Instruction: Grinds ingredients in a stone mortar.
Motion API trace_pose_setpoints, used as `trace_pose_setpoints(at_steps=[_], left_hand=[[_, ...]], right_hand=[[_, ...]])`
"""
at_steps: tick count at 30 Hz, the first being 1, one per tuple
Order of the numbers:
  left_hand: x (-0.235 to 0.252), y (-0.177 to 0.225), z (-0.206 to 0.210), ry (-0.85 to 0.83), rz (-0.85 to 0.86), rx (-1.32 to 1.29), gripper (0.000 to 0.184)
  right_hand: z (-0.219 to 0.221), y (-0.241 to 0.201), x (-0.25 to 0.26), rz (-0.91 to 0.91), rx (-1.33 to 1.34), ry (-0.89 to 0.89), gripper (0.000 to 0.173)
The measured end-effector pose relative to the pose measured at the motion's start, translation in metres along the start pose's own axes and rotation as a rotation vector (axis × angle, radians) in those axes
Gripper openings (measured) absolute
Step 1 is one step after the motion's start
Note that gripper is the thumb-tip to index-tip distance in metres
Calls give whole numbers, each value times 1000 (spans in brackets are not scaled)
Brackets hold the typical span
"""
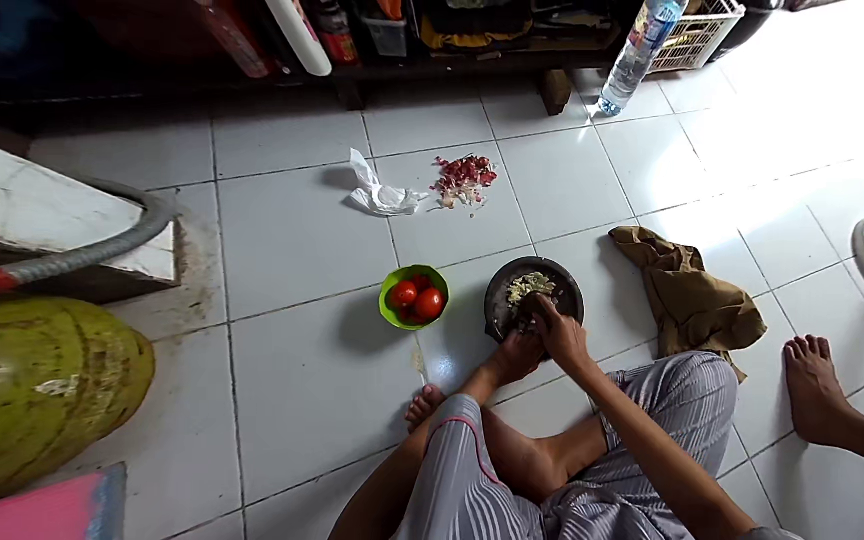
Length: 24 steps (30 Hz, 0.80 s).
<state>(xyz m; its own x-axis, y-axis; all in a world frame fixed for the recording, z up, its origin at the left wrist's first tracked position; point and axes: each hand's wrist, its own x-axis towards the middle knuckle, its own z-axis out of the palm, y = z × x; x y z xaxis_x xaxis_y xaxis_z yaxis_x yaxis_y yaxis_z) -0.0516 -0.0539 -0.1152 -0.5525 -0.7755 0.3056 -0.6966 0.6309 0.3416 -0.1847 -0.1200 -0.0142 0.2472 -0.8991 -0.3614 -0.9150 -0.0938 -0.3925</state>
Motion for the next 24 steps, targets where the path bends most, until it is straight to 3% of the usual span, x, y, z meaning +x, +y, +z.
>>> trace_pose_setpoints(at_steps=[3, 5, 7, 8, 10, 12, 14, 15, 17, 18, 21, 22, 23, 24], left_hand=[[3, -4, -8, -78, 7, -36, 32], [-4, -3, 2, 21, 43, -23, 32], [-5, -6, 9, 107, 63, 33, 32], [-5, -5, 9, 106, 64, 35, 31], [-1, 0, 0, -8, 19, 34, 32], [9, 4, -28, -306, -83, -58, 38], [5, 0, -16, -152, -25, -58, 32], [-2, -2, -3, -4, 30, -22, 30], [-4, -6, 6, 105, 62, 6, 31], [-3, -4, 3, 68, 44, 12, 30], [12, 9, -32, -384, -130, -90, 40], [14, 5, -33, -398, -124, -96, 40], [11, 1, -25, -319, -80, -81, 38], [2, -3, -8, -128, -3, -52, 34]], right_hand=[[-28, -8, 6, 51, -4, -120, 51], [-37, -12, -8, 30, 70, 24, 46], [-23, -9, -12, -59, 125, 224, 44], [-10, -5, -11, -84, 109, 231, 46], [7, 1, -5, -49, 14, 34, 50], [-8, -8, 3, 6, -11, -116, 51], [-34, -17, 3, 54, 34, -109, 49], [-38, -19, -3, 60, 61, -48, 48], [-31, -18, -6, 24, 81, 97, 47], [-21, -15, -5, 11, 53, 101, 48], [-10, -7, 5, 63, -35, -120, 51], [-21, -9, 11, 78, -21, -158, 51], [-34, -10, 14, 86, -3, -159, 50], [-42, -12, 10, 89, 9, -129, 49]])
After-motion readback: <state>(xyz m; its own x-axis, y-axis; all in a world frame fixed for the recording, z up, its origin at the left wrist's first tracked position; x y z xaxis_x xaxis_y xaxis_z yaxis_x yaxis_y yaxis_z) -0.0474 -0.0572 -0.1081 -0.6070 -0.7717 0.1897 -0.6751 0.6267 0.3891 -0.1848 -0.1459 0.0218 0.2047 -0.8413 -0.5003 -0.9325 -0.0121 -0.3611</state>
